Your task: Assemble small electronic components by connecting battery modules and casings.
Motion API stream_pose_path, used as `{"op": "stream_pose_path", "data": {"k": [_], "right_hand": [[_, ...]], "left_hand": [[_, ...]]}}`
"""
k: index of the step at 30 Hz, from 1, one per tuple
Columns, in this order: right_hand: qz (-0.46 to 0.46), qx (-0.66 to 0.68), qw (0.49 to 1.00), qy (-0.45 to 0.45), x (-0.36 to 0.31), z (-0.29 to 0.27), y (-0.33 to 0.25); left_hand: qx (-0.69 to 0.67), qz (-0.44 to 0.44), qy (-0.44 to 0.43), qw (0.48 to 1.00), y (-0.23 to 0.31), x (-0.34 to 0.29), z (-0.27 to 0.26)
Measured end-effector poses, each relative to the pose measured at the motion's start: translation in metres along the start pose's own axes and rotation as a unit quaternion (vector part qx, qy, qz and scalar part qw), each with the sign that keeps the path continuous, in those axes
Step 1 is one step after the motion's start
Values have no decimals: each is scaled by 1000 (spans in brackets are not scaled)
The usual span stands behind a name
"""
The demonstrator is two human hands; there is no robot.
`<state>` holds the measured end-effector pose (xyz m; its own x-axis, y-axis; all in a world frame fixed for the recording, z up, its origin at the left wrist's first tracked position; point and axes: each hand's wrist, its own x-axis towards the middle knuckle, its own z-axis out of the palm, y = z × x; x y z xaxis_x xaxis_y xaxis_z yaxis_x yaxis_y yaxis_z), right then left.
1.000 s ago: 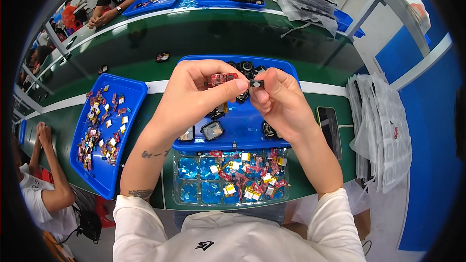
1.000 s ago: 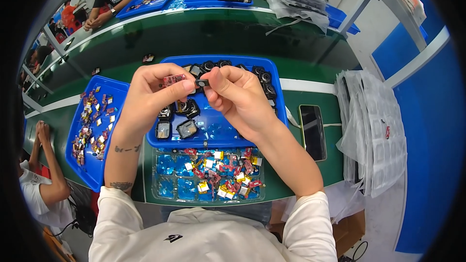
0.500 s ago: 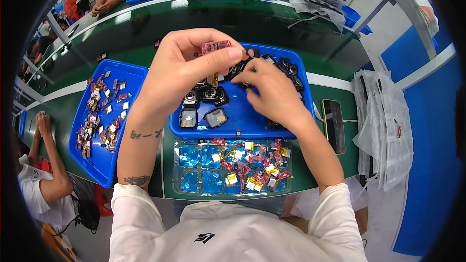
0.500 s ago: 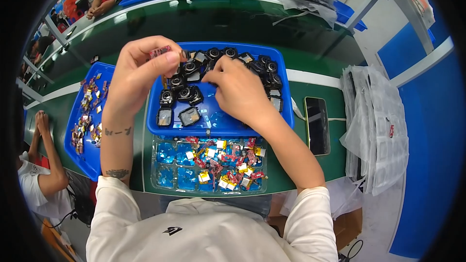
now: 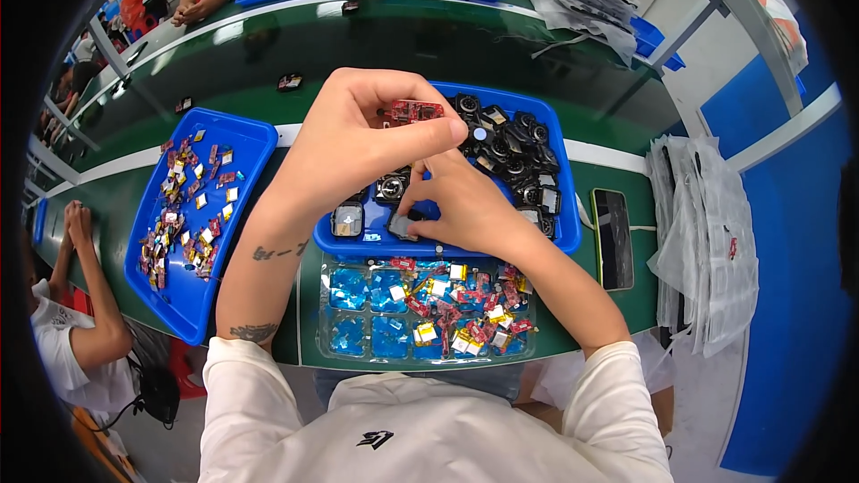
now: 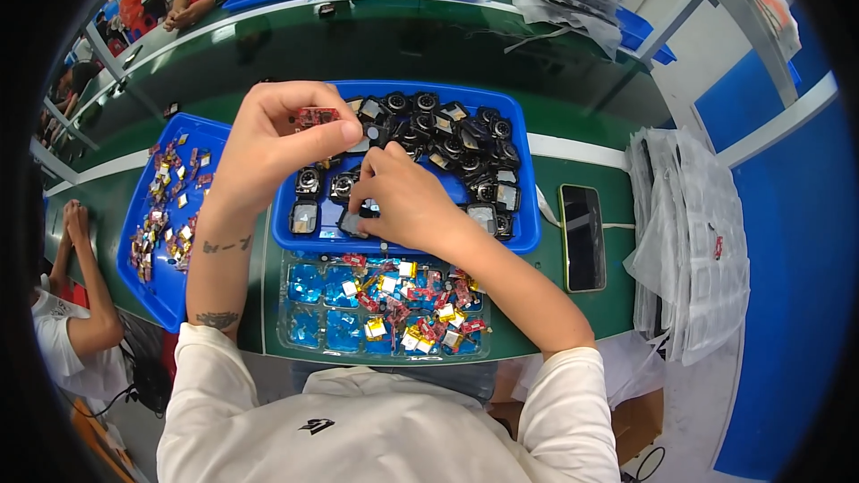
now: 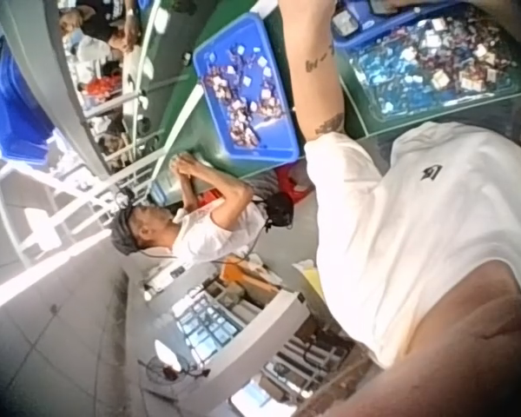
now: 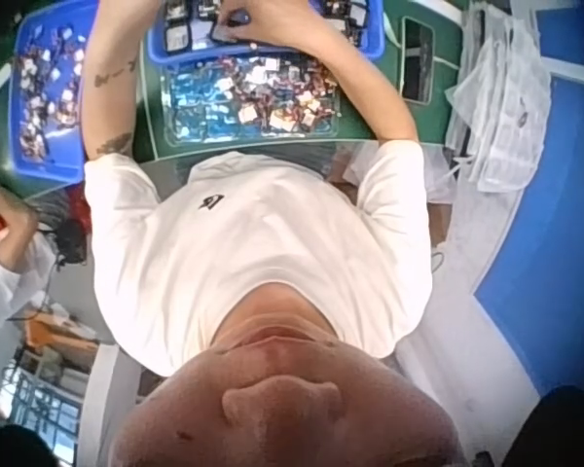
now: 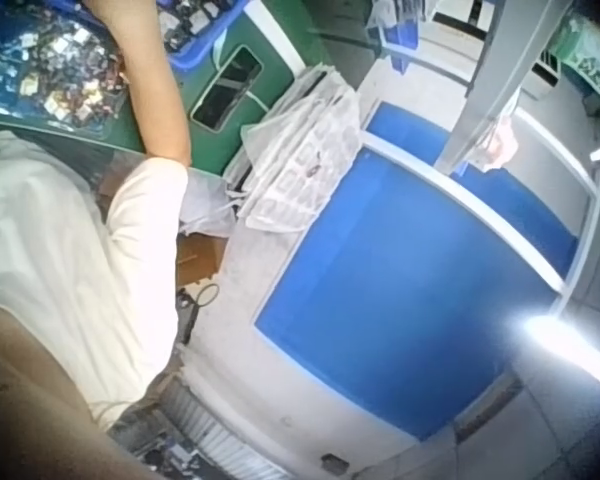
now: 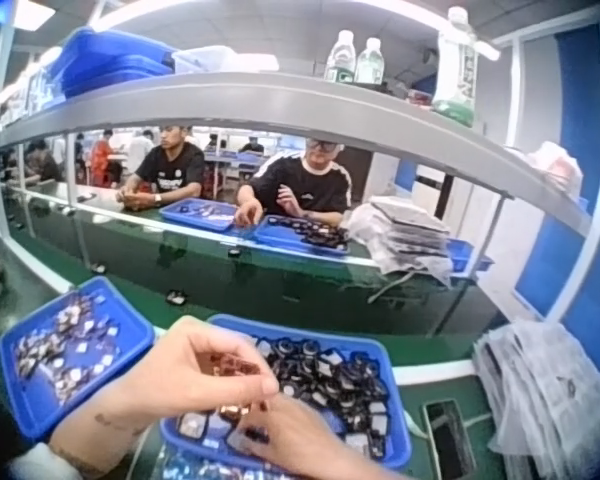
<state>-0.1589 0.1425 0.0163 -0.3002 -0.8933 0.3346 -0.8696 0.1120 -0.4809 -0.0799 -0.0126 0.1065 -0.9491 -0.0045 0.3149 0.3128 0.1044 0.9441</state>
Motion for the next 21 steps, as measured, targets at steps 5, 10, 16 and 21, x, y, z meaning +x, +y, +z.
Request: {"op": "stream_pose_path", "data": {"k": [5,10,16,21], "right_hand": [[105,-60,993,3,1,-1,-14],[91,-82,992,8,-2,2,-2],[214,502,827,131,15,-34,-9],[178,496,832,175,11,-49,-15]], "left_hand": [[3,12,26,1000,-5,2,-1],[22,32,38,999,-7,4,2],[145,35,66,987,-6,-1,-1],[303,48,107,946,-14,3,5]]}}
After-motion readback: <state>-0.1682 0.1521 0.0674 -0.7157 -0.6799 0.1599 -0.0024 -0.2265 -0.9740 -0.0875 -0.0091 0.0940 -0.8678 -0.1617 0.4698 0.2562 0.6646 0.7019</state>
